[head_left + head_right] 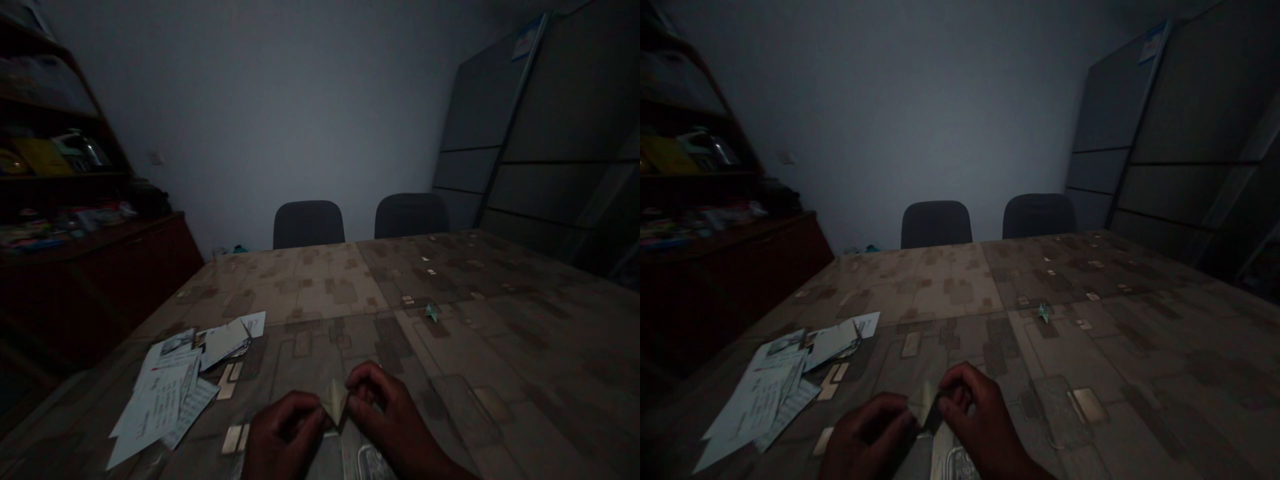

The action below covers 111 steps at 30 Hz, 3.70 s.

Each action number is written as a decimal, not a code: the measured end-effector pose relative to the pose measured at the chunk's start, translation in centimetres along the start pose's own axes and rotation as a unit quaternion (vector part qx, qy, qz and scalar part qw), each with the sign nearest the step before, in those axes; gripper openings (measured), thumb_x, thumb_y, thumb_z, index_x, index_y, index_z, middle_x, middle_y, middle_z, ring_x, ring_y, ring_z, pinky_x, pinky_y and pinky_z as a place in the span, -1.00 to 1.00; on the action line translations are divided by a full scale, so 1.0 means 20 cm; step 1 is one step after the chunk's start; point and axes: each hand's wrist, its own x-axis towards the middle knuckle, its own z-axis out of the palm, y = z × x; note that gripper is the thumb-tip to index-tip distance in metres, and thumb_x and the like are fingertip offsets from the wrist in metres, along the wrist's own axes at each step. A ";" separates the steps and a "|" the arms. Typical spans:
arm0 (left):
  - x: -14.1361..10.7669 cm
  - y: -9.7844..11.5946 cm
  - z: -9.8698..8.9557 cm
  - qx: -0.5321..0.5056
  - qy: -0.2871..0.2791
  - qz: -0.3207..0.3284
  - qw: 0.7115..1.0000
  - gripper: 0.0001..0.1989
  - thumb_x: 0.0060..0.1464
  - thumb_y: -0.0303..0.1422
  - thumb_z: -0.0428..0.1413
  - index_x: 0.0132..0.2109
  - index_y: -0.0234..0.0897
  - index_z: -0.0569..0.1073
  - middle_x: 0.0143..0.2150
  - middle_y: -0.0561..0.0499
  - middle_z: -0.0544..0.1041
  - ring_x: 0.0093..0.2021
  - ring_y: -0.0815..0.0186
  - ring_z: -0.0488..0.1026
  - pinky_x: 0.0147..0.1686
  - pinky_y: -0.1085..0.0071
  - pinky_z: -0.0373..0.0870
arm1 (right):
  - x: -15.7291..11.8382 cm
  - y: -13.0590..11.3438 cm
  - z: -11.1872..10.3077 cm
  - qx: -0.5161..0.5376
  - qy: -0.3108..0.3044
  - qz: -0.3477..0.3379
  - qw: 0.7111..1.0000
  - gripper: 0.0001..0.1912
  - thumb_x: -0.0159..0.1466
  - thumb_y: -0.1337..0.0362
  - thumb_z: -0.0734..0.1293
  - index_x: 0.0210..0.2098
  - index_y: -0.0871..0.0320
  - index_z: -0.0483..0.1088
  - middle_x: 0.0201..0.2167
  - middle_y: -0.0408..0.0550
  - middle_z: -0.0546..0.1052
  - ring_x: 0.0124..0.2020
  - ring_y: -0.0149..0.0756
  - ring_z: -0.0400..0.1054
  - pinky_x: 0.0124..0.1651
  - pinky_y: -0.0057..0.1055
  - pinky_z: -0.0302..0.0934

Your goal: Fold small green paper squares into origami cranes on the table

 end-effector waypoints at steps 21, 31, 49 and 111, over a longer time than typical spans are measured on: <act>0.01 -0.02 0.01 0.040 0.001 0.009 0.999 -0.86 -0.09 -0.34 0.21 -0.56 -0.21 0.56 -0.59 0.03 0.58 -0.54 0.27 0.49 -0.52 0.51 0.36 | 0.03 -0.01 -0.01 -0.024 0.006 -0.029 0.999 -0.92 0.11 0.44 0.35 -0.49 0.17 0.46 -0.50 -0.17 0.40 -0.43 -0.35 0.29 -0.35 -0.46 0.11; 0.00 0.02 0.02 0.013 -0.006 0.013 1.000 -0.94 -0.10 -0.39 0.19 -0.48 -0.21 0.56 -0.60 0.06 0.59 -0.55 0.27 0.53 -0.53 0.53 0.36 | 0.03 -0.01 -0.03 -0.055 -0.013 -0.074 0.996 -0.92 0.13 0.43 0.38 -0.47 0.16 0.47 -0.47 -0.17 0.41 -0.41 -0.34 0.32 -0.33 -0.46 0.14; 0.00 0.00 0.02 -0.012 0.002 -0.012 1.000 -0.88 -0.11 -0.38 0.20 -0.56 -0.23 0.53 -0.61 0.04 0.59 -0.54 0.28 0.51 -0.51 0.52 0.36 | 0.02 -0.01 -0.01 -0.013 -0.003 -0.010 1.000 -0.92 0.14 0.34 0.33 -0.47 0.18 0.43 -0.51 -0.17 0.38 -0.43 -0.33 0.26 -0.35 -0.44 0.11; 0.03 -0.02 0.00 -0.005 0.007 -0.037 0.999 -0.86 -0.10 -0.28 0.22 -0.51 -0.24 0.58 -0.54 0.01 0.59 -0.48 0.25 0.46 -0.47 0.47 0.33 | 0.03 0.01 -0.02 -0.025 0.003 -0.015 1.000 -0.91 0.15 0.35 0.32 -0.45 0.20 0.48 -0.49 -0.12 0.44 -0.42 -0.31 0.31 -0.35 -0.44 0.13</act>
